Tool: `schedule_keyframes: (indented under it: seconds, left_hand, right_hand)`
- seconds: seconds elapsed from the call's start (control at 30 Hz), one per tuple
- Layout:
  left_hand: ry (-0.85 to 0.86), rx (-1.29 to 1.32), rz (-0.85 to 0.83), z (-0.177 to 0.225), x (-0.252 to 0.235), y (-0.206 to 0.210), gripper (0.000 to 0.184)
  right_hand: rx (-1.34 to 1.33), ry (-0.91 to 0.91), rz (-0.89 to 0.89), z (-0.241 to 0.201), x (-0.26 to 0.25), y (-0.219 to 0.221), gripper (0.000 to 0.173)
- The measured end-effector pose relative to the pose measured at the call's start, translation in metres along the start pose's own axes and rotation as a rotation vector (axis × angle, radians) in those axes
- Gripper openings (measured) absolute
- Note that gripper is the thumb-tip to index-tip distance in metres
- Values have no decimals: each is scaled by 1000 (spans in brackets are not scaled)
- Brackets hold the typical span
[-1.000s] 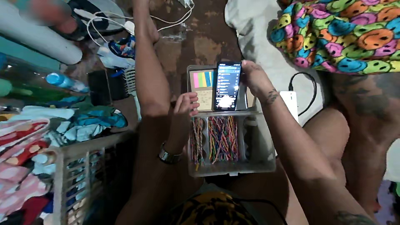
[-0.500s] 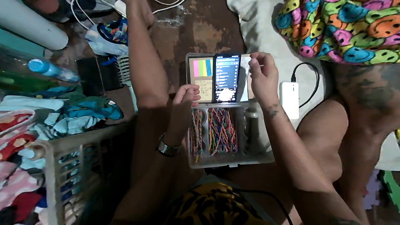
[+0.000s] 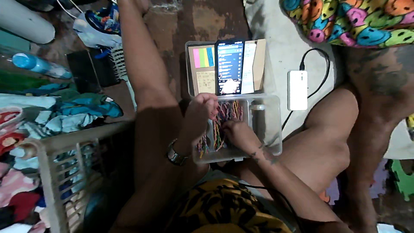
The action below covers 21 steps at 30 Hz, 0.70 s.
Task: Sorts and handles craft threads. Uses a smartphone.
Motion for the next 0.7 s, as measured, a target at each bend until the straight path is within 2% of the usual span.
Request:
schedule_keyframes:
  seconds: [0.2, 0.3, 0.4, 0.5, 0.6, 0.7]
  left_hand:
    - [-222, -242, -216, -18, 2, 23, 22]
    - [-199, -258, -219, -25, 2, 33, 27]
    - [-207, -219, -160, -24, 1, 33, 14]
    - [-225, -211, -103, -25, -1, 21, 15]
    - [-209, -145, -73, -25, 1, 14, 17]
    - [-185, -115, -63, -24, 1, 14, 16]
  right_hand:
    - [-296, -95, 193, 2, 13, -18, 17]
    - [-488, -242, 203, -2, 19, -17, 19]
    - [-578, -342, 188, -7, 18, -17, 19]
    - [-456, -190, 179, 0, 9, -27, 17]
    - [-223, -58, 258, 8, 3, -39, 20]
    - [-174, 5, 242, 11, -2, -41, 20]
Point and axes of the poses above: each hand's wrist, its own x-axis away from the middle knuckle, its own y-axis out of the palm, z = x × y, the point moved 6 cm from there along -x, towards the middle knuckle, and after that the axes turned 14 degrees about -x, right-handed, at the moved point
